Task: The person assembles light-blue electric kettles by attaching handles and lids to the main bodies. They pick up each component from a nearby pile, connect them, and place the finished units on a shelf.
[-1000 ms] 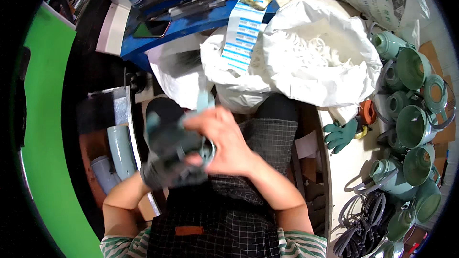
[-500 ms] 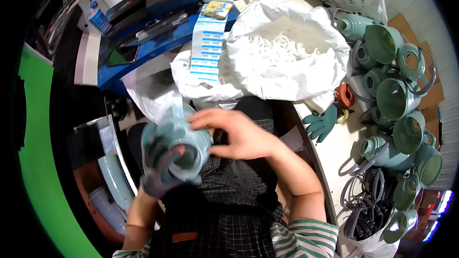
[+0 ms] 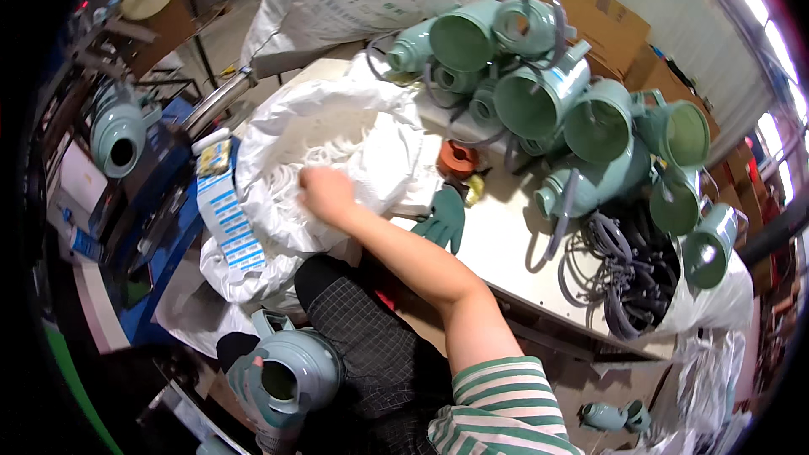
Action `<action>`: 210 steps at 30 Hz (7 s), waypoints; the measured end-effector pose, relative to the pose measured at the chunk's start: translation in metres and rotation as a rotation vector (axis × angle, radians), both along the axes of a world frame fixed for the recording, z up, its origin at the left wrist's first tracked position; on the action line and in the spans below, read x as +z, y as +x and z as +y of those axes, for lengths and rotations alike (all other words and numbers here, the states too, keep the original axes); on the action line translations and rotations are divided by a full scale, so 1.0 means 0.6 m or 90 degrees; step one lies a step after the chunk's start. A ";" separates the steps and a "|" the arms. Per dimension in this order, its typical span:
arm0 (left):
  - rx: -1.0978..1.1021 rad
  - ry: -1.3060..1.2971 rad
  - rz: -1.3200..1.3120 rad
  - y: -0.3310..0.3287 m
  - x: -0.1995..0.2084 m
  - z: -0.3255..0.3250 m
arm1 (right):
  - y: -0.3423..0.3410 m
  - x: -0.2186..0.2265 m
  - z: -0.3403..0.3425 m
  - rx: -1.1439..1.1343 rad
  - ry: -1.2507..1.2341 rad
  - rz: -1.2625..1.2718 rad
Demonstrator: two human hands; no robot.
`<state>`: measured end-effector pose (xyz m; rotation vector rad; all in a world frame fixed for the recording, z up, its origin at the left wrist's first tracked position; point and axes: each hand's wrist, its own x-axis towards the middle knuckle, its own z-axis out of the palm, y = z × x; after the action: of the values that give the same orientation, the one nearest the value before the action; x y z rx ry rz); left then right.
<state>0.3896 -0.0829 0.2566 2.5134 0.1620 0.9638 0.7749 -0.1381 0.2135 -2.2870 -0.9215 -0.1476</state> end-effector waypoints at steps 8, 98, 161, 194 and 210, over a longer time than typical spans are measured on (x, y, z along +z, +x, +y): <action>0.048 0.063 0.168 -0.017 -0.034 0.035 | -0.322 0.124 -0.073 0.615 0.222 -0.180; 0.284 -0.230 0.147 0.260 -0.185 0.388 | -0.315 0.069 -0.460 0.068 0.214 0.973; -0.038 -0.027 -0.062 -0.156 0.103 0.127 | -0.118 0.242 0.024 0.353 0.507 0.767; -0.226 0.032 -0.030 -0.018 0.107 0.035 | -0.131 0.055 -0.673 -0.657 0.268 -0.311; -0.281 -0.115 -0.004 0.015 0.101 -0.047 | -0.129 0.129 -0.781 -0.718 -0.232 -0.288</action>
<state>0.3986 -0.1109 0.3170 2.2439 -0.2852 0.7375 0.6975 -0.6068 0.2907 -2.9109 0.3054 -1.0711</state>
